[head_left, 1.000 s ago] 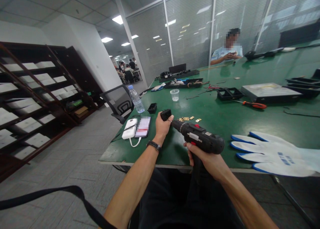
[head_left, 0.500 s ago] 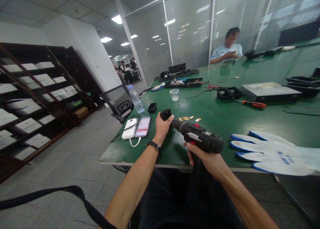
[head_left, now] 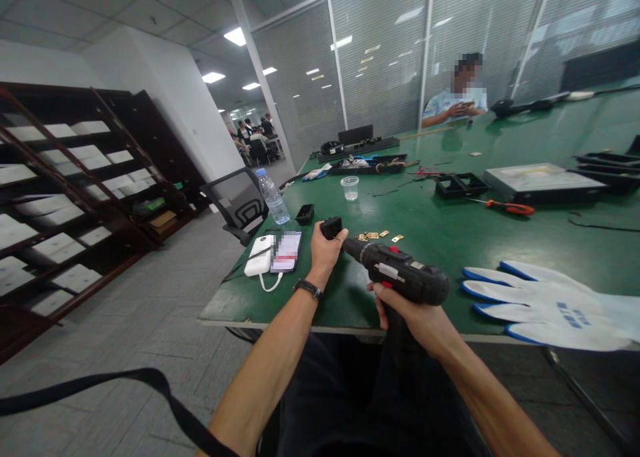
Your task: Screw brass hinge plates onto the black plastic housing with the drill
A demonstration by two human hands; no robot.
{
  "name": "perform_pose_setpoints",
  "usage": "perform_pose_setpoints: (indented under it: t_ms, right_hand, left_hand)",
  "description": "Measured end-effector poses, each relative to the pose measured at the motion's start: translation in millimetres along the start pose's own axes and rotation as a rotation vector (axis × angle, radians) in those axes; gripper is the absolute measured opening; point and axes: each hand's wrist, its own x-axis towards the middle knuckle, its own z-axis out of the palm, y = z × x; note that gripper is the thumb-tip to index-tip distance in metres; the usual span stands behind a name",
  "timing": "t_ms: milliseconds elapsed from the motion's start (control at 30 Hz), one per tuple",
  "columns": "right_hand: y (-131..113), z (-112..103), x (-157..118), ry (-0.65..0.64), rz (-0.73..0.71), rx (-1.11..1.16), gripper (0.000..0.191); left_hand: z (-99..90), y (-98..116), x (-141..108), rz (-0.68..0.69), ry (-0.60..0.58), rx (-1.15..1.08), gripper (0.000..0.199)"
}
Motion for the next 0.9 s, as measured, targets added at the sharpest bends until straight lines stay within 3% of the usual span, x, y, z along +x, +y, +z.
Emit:
perform_pose_setpoints:
  t_ms: [200,567,900]
  right_hand:
    - [-1,1,-1,-0.006,-0.012,0.004,0.046]
    - [9,-4,1,-0.006,-0.008,-0.020,0.048]
    - [6,-4,0,0.023,0.018,-0.027,0.050]
  left_hand:
    - [-2.3,5,-1,-0.002,0.013,0.062,0.036]
    - [2.9,-2,0,0.016,-0.002,-0.055,0.038]
    - [3.4,8,-4,-0.034,-0.029,-0.112,0.041]
